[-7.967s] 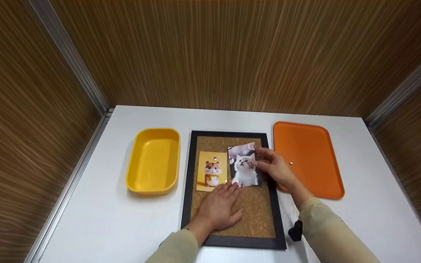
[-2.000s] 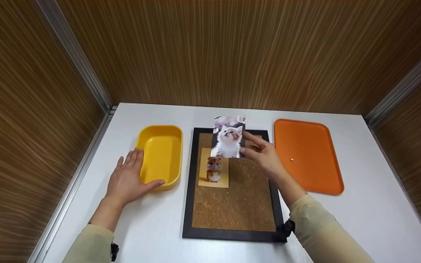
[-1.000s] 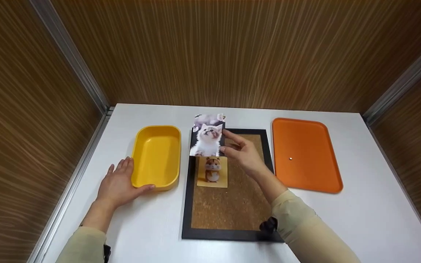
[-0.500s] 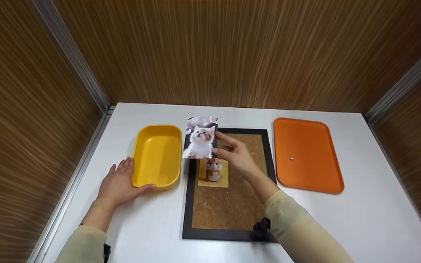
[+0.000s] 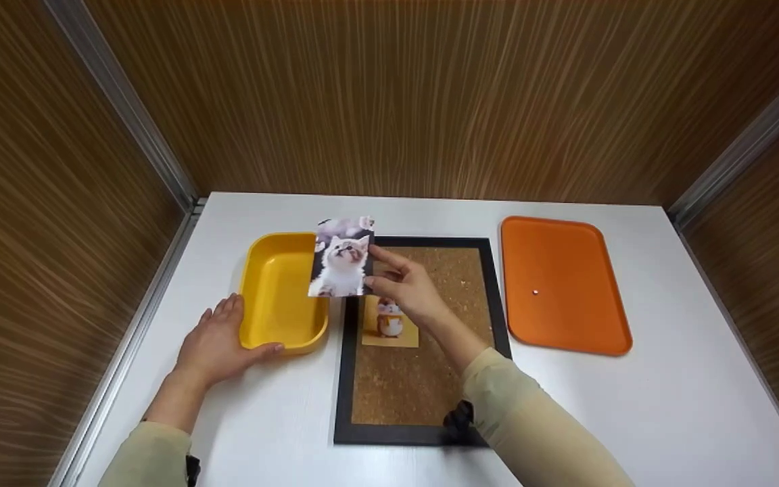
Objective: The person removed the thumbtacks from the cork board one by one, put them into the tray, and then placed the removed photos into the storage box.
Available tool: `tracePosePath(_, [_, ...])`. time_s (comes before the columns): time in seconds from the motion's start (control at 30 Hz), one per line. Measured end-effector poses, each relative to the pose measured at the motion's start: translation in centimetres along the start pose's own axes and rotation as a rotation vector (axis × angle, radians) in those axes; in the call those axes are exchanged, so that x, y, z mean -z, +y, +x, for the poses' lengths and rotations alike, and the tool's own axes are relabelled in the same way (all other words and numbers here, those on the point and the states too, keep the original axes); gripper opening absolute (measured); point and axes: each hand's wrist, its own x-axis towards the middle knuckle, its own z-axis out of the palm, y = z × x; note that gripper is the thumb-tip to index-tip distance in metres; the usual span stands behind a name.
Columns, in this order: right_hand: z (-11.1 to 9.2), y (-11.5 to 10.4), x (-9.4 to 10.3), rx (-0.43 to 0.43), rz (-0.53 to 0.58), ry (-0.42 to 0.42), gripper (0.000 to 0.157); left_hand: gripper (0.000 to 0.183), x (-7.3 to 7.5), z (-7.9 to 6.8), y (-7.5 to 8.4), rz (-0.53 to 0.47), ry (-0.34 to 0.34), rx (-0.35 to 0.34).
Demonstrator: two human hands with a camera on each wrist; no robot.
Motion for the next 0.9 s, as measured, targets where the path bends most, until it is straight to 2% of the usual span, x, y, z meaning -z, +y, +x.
tracePosePath(0.2, [0.5, 0.1, -1.6, 0.001, -0.025, -0.005, 0.061, 0.128, 0.1, -0.1, -0.2, -0.007, -0.006, -0.003])
tracePosePath(0.57, [1.8, 0.4, -5.3, 0.007, 0.034, -0.044, 0.061, 0.127, 0.2, -0.7, -1.0, 0.006, -0.003, -0.008])
tracePosePath(0.77, [2.3, 1.2, -6.2, 0.0, 0.031, -0.045, 0.06, 0.127, 0.2, -0.6, -0.9, -0.006, -0.013, 0.0])
tracePosePath(0.9, [2.6, 1.8, -6.4, -0.009, 0.034, -0.033, 0.061, 0.127, 0.2, -0.5, -0.9, 0.009, 0.015, -0.027])
